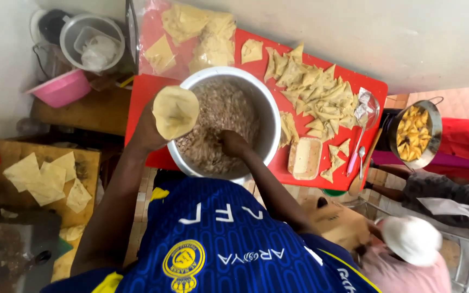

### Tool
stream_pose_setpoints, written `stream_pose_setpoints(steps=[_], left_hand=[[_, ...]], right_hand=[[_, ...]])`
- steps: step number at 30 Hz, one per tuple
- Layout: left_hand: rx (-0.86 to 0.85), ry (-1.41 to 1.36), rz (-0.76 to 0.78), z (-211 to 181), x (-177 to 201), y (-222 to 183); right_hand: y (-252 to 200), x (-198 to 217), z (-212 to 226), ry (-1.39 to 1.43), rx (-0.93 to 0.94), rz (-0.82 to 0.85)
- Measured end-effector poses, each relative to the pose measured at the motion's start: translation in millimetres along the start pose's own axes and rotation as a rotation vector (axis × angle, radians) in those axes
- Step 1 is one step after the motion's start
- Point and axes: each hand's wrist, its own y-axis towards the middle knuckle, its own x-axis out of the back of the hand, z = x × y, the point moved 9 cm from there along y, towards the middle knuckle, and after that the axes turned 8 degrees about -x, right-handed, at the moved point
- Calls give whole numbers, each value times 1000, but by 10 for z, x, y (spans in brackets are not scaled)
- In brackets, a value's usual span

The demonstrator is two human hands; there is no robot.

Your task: Filling and folding dough sheets into samosas at a food preparation table

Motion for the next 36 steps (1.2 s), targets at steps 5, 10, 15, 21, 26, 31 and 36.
stream_pose_setpoints(steps=[5,10,15,21,26,31,36], left_hand=[[7,13,-7,45,65,-24],[-37,0,31,91,-57,85],[-50,42,102,139,-2,84],[-20,406,170,308,-374,95],[-5,411,202,534,-595,177],[-40,472,250,549,-771,192],[-31,487,274,559,-793,90]], right_hand=[[204,466,-241,10,27,-287],[526,-179,-159,111,47,-15],[-885,783,395,403,188,41],[-1936,1753,421,384,-79,-290],[-2586,2067,919,825,327,-573],[-2515,1924,970,637,487,-755],[-1938,1884,638,465,428,-890]])
